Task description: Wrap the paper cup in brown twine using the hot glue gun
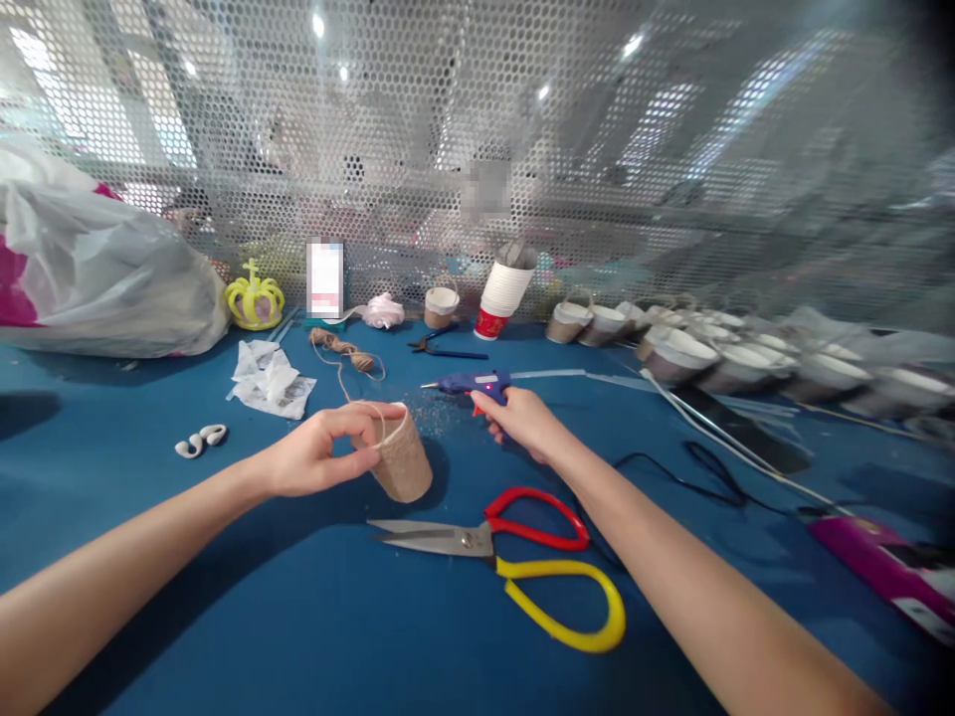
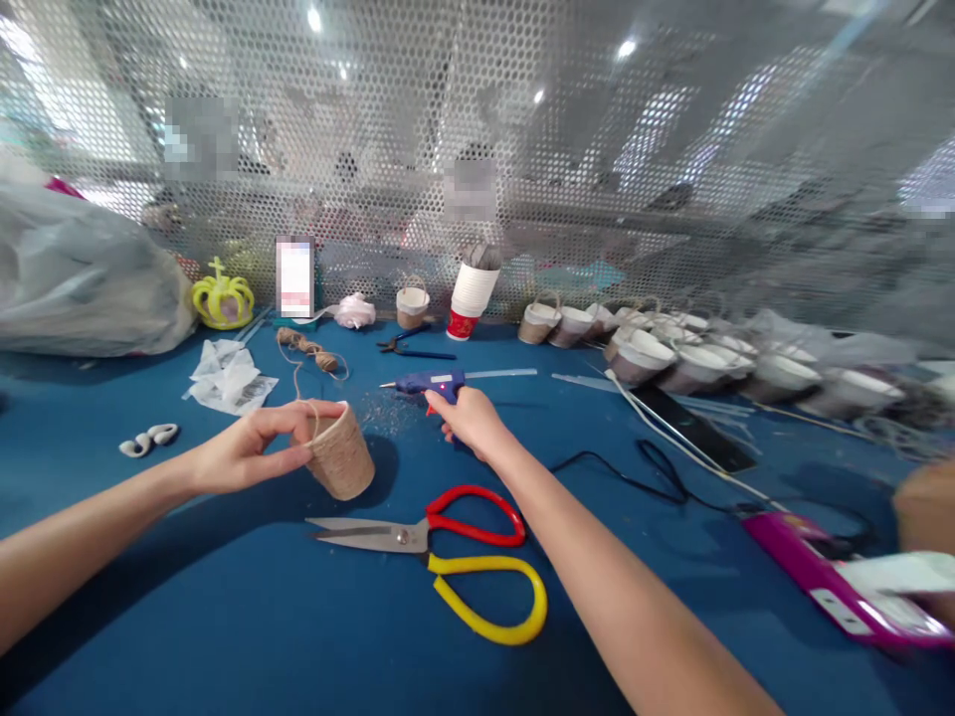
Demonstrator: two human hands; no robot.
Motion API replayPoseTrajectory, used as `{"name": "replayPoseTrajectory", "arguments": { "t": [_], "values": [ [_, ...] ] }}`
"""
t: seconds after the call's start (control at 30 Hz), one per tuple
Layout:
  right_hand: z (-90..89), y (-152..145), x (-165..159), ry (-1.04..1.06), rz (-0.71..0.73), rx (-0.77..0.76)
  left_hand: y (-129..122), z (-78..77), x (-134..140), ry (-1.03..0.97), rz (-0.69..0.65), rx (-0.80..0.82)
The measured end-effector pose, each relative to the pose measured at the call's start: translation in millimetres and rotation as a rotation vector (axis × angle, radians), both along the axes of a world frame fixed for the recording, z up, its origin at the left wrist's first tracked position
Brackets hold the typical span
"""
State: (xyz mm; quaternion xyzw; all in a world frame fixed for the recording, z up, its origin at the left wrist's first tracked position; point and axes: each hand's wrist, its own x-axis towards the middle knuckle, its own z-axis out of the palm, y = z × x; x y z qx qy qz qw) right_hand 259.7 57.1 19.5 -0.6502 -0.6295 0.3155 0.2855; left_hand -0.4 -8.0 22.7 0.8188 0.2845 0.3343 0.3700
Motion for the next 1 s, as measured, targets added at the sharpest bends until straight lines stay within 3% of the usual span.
{"name": "replayPoseTrajectory", "arguments": {
  "t": [0.17, 0.33, 0.43, 0.53, 0.6, 0.7, 0.8, 0.9, 1.0],
  "values": [
    [-1.7, 16, 3, -0.192, 0.007, 0.063, -1, 1.1, 2, 0.008, -0.007, 0.047],
    [22.8, 8, -14, -0.332, 0.086, 0.276, -1, 1.8, 2, 0.030, -0.014, 0.101],
    [44.9, -7, -43, -0.323, 0.283, 0.334, -2, 1.9, 2, 0.043, -0.011, 0.127],
    [64.5, -19, -75, -0.233, 0.706, 0.183, -2, 1.2, 2, 0.083, 0.022, 0.135],
    [73.4, -22, -91, -0.279, 0.788, 0.127, -2, 0.7, 1, 0.112, 0.043, 0.122],
    [78.4, -24, -101, -0.270, 0.780, 0.046, -2, 0.1, 1, 0.121, 0.046, 0.101],
    [74.3, -26, -97, -0.154, 0.627, 0.071, 0, -1.3, 1, 0.075, 0.033, 0.079],
    [64.8, -30, -86, 0.040, 0.472, 0.173, 3, -3.9, -2, 0.002, 0.024, -0.015],
    [54.6, -34, -73, 0.309, 0.463, 0.192, 4, -4.5, -4, -0.055, 0.010, -0.139]
  ]
}}
